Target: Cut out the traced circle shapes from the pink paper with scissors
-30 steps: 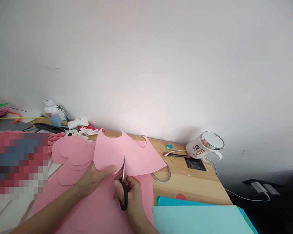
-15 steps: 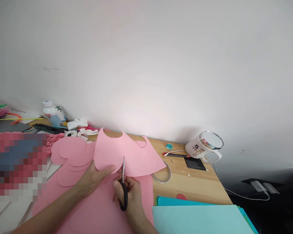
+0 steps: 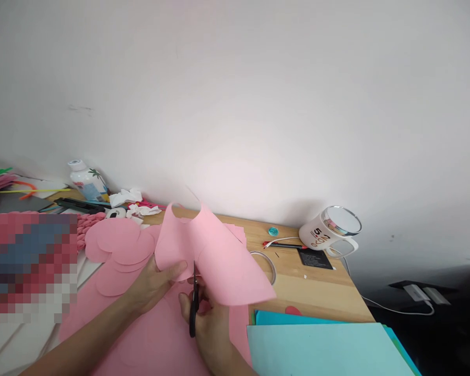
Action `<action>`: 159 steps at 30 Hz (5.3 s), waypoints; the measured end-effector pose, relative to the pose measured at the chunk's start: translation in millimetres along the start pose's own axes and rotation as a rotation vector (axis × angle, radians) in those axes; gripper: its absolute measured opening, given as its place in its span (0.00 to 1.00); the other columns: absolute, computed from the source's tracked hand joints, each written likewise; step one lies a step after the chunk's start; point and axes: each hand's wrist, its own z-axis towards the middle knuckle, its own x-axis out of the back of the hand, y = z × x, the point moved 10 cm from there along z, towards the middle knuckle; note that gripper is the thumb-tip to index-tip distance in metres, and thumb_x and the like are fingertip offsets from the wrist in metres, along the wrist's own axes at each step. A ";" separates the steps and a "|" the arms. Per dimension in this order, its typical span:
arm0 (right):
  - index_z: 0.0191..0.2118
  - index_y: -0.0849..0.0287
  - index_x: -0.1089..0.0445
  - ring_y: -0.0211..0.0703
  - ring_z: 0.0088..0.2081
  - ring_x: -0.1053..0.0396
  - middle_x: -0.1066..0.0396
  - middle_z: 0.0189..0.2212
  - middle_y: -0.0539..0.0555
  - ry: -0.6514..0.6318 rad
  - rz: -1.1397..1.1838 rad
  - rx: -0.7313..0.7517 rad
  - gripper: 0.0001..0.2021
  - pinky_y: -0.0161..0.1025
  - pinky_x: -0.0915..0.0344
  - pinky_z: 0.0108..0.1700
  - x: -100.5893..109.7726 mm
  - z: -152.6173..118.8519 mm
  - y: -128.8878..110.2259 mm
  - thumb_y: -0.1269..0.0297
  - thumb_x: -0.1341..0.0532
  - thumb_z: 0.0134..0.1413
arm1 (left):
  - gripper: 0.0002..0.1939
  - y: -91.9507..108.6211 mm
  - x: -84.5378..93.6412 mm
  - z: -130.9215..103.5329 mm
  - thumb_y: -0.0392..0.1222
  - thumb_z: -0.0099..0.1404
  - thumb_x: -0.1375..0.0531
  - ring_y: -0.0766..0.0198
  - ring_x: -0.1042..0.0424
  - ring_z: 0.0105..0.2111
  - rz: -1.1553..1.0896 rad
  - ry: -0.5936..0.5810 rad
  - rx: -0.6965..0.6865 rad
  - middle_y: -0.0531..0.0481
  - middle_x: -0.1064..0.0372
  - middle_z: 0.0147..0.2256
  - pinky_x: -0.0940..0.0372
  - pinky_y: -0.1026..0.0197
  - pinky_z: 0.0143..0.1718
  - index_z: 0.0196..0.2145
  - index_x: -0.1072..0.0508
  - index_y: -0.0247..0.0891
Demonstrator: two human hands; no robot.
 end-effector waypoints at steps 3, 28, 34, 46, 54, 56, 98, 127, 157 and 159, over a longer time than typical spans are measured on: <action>0.31 0.52 0.30 0.45 0.27 0.34 0.31 0.22 0.51 -0.079 0.054 -0.058 0.10 0.40 0.35 0.30 -3.4 -2.9 4.9 0.55 0.33 0.40 | 0.15 -0.4 -3.2 1.8 0.40 0.53 0.35 0.61 0.29 0.30 0.014 -0.056 0.046 0.46 0.25 0.31 0.34 0.59 0.34 0.40 0.26 0.35; 0.34 0.65 0.33 0.35 0.20 0.33 0.33 0.19 0.49 -0.534 0.393 -0.444 0.15 0.40 0.33 0.31 -59.3 -17.9 -6.8 0.55 0.38 0.51 | 0.15 18.2 29.6 9.6 0.42 0.54 0.36 0.55 0.28 0.41 0.101 0.160 0.024 0.41 0.25 0.38 0.34 0.54 0.44 0.38 0.25 0.31; 0.36 0.63 0.33 0.37 0.24 0.33 0.32 0.22 0.49 -0.517 0.295 -0.285 0.13 0.37 0.38 0.31 -51.3 2.4 -11.5 0.57 0.38 0.52 | 0.13 9.3 28.5 5.2 0.43 0.53 0.36 0.55 0.27 0.37 0.117 0.188 0.044 0.40 0.24 0.35 0.34 0.55 0.39 0.34 0.25 0.31; 0.37 0.60 0.35 0.39 0.25 0.37 0.35 0.21 0.49 -0.525 0.238 -0.059 0.12 0.39 0.39 0.33 -49.0 13.9 -18.3 0.57 0.40 0.54 | 0.10 8.0 26.2 3.4 0.45 0.55 0.40 0.62 0.32 0.18 0.305 0.165 0.082 0.49 0.29 0.20 0.37 0.61 0.19 0.25 0.28 0.34; 0.28 0.60 0.37 0.36 0.24 0.45 0.41 0.20 0.47 -0.428 0.019 -0.078 0.15 0.35 0.46 0.27 -36.8 20.2 -24.9 0.52 0.37 0.47 | 0.10 11.2 24.7 0.9 0.44 0.55 0.39 0.58 0.28 0.32 0.374 0.226 0.058 0.46 0.26 0.30 0.33 0.60 0.33 0.30 0.26 0.34; 0.27 0.60 0.38 0.36 0.24 0.47 0.43 0.21 0.46 -0.431 0.003 -0.072 0.16 0.34 0.48 0.26 -36.8 21.0 -27.1 0.52 0.37 0.46 | 0.12 12.0 28.0 0.3 0.45 0.54 0.39 0.56 0.28 0.37 0.404 0.261 0.054 0.45 0.25 0.34 0.33 0.58 0.38 0.33 0.26 0.34; 0.25 0.59 0.38 0.37 0.22 0.43 0.41 0.18 0.48 -0.353 -0.015 0.005 0.17 0.35 0.45 0.24 -29.6 19.1 -20.2 0.48 0.42 0.50 | 0.13 14.3 23.6 -2.0 0.46 0.53 0.39 0.53 0.28 0.34 0.507 0.270 0.088 0.43 0.25 0.31 0.33 0.56 0.35 0.30 0.26 0.31; 0.26 0.58 0.40 0.35 0.22 0.52 0.46 0.20 0.46 -0.419 0.020 -0.006 0.20 0.33 0.54 0.23 -33.8 17.7 -20.0 0.47 0.35 0.40 | 0.17 18.6 22.7 -3.5 0.45 0.51 0.38 0.51 0.27 0.39 0.489 0.297 0.081 0.40 0.24 0.37 0.33 0.55 0.40 0.36 0.25 0.30; 0.26 0.59 0.40 0.34 0.22 0.52 0.46 0.19 0.45 -0.420 0.045 0.034 0.18 0.33 0.54 0.22 -31.1 17.1 -18.8 0.53 0.33 0.41 | 0.16 19.4 22.1 -7.2 0.43 0.50 0.38 0.52 0.27 0.38 0.528 0.315 0.073 0.42 0.23 0.35 0.33 0.57 0.37 0.36 0.25 0.31; 0.26 0.59 0.40 0.33 0.21 0.54 0.47 0.19 0.45 -0.409 0.042 0.044 0.17 0.32 0.55 0.22 -30.2 17.6 -18.8 0.54 0.33 0.42 | 0.16 19.7 21.0 -6.7 0.44 0.51 0.38 0.52 0.27 0.38 0.550 0.297 0.065 0.42 0.24 0.35 0.33 0.56 0.37 0.36 0.25 0.31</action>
